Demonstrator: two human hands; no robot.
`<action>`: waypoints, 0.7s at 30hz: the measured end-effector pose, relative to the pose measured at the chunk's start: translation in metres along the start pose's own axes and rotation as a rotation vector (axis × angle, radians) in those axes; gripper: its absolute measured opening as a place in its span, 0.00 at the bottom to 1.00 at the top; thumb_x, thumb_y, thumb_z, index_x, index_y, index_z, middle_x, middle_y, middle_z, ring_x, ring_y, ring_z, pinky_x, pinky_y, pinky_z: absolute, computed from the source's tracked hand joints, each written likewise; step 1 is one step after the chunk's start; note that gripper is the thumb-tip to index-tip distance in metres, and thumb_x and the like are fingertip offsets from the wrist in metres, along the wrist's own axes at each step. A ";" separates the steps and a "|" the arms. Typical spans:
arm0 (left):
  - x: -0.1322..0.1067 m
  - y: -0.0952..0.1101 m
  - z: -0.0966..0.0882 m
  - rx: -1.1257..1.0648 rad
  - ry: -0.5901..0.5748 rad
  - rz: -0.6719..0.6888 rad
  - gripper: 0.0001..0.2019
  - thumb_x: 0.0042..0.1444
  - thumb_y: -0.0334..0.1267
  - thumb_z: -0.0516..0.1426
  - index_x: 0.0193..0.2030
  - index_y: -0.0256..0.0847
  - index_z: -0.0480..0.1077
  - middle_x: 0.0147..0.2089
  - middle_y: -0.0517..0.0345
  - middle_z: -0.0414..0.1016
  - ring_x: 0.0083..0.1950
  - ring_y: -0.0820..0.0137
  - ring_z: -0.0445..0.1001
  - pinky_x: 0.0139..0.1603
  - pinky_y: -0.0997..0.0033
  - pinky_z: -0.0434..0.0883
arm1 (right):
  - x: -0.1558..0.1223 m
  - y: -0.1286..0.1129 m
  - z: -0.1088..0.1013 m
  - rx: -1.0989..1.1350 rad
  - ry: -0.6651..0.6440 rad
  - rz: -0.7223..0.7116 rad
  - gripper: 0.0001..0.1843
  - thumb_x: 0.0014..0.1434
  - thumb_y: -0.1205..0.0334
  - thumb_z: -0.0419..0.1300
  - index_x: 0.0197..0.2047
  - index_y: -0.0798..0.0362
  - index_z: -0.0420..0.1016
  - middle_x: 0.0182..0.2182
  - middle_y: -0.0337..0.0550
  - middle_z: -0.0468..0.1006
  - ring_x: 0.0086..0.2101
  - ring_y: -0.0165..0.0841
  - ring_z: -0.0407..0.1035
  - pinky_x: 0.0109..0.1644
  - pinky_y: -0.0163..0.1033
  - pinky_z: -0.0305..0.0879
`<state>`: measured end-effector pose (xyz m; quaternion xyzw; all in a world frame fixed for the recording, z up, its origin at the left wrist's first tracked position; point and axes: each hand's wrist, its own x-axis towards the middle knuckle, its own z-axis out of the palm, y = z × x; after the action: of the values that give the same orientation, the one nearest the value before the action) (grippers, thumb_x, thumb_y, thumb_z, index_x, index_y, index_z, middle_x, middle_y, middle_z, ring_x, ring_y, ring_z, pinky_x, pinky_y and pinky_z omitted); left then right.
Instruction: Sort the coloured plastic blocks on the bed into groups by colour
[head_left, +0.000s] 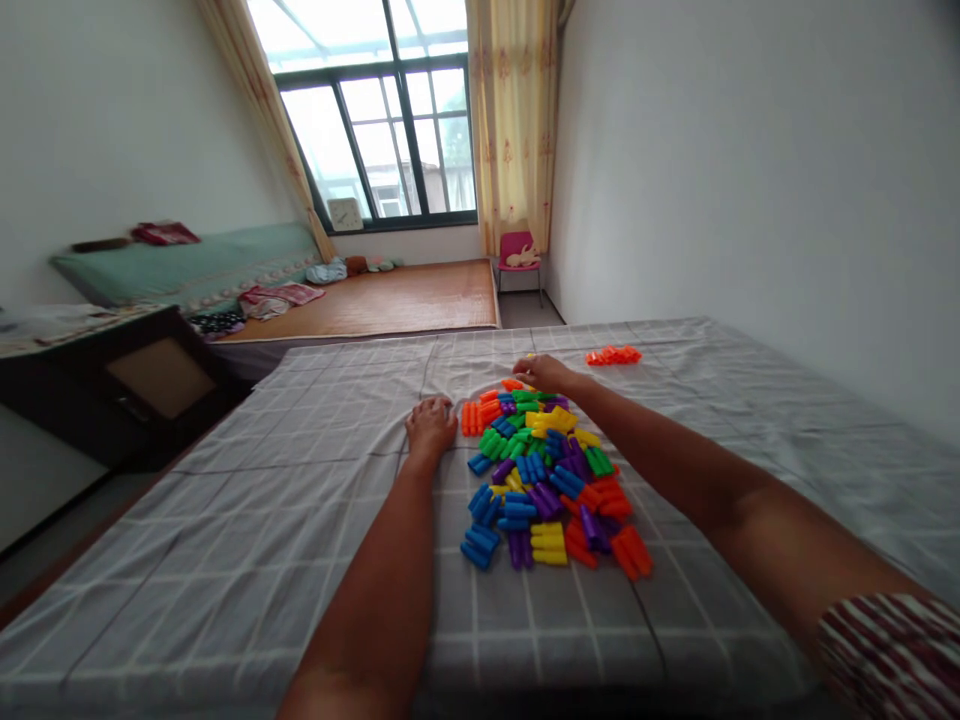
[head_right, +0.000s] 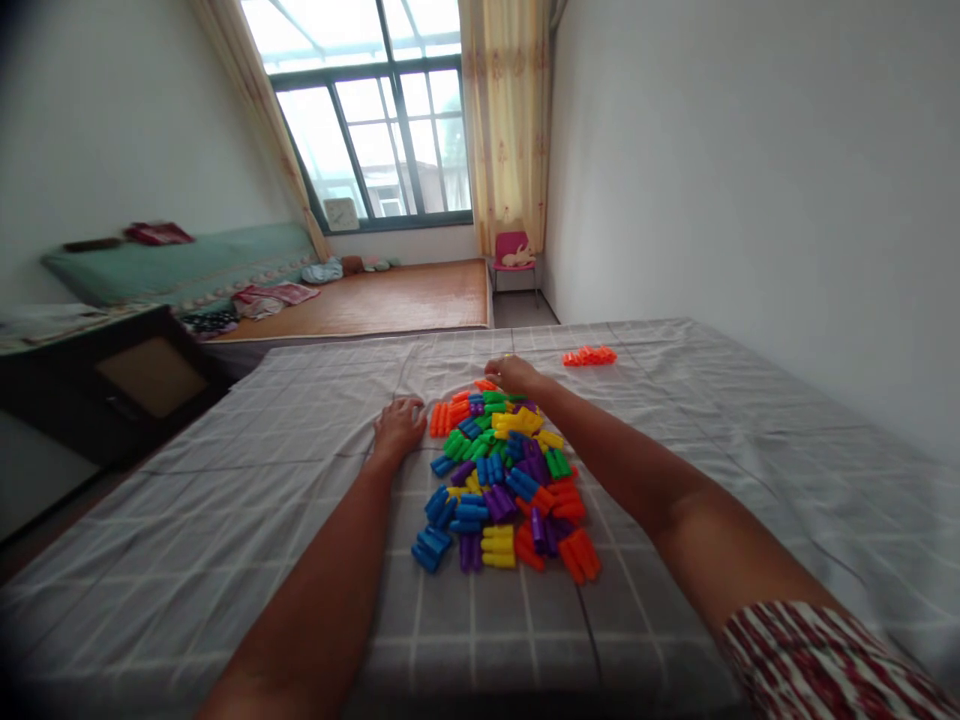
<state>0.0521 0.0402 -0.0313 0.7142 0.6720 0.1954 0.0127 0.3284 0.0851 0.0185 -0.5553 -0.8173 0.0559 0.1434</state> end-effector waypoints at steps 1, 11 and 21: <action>0.000 0.000 0.001 -0.004 0.001 0.000 0.15 0.62 0.43 0.52 0.53 0.48 0.71 0.59 0.52 0.70 0.61 0.59 0.65 0.62 0.56 0.60 | 0.008 -0.008 0.005 -0.023 -0.027 0.040 0.14 0.62 0.56 0.58 0.47 0.51 0.79 0.43 0.44 0.82 0.41 0.33 0.75 0.43 0.32 0.66; 0.000 0.001 0.000 -0.017 0.001 -0.004 0.15 0.61 0.42 0.53 0.53 0.48 0.72 0.60 0.52 0.70 0.61 0.59 0.65 0.63 0.55 0.60 | 0.004 0.039 -0.007 0.239 0.072 0.318 0.15 0.60 0.64 0.58 0.50 0.57 0.77 0.41 0.47 0.82 0.36 0.31 0.75 0.37 0.30 0.68; 0.002 0.001 -0.002 0.022 -0.012 0.006 0.16 0.61 0.42 0.51 0.53 0.47 0.72 0.60 0.51 0.70 0.61 0.57 0.65 0.61 0.54 0.61 | -0.096 0.136 -0.018 0.058 0.171 0.524 0.12 0.61 0.58 0.59 0.40 0.56 0.80 0.37 0.47 0.82 0.39 0.36 0.75 0.42 0.35 0.67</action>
<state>0.0522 0.0418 -0.0288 0.7175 0.6718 0.1840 0.0083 0.4880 0.0468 -0.0151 -0.7462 -0.6287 0.0674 0.2084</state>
